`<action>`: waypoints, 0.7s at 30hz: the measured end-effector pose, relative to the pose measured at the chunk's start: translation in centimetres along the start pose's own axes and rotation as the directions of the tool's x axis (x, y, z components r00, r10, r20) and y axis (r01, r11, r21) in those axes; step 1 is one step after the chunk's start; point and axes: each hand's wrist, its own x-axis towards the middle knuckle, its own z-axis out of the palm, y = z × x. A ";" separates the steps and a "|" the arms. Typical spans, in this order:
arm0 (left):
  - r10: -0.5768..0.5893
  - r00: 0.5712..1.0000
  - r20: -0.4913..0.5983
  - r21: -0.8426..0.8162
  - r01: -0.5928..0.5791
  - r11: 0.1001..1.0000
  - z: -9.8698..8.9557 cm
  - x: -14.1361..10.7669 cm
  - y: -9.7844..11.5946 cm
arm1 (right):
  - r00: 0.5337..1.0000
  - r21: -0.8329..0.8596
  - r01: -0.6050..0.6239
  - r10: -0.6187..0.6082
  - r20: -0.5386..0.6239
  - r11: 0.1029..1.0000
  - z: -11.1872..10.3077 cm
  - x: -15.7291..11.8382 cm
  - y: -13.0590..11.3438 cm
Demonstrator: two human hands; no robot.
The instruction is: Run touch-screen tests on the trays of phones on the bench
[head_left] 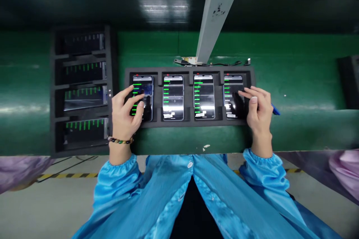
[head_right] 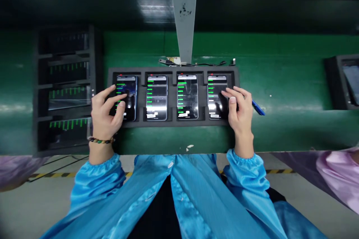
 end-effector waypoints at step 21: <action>0.135 0.929 0.343 0.033 -0.156 0.987 2.4 1.2 3.5 | 0.997 -0.012 0.014 -0.013 0.074 1.000 0.0 0.0 0.2</action>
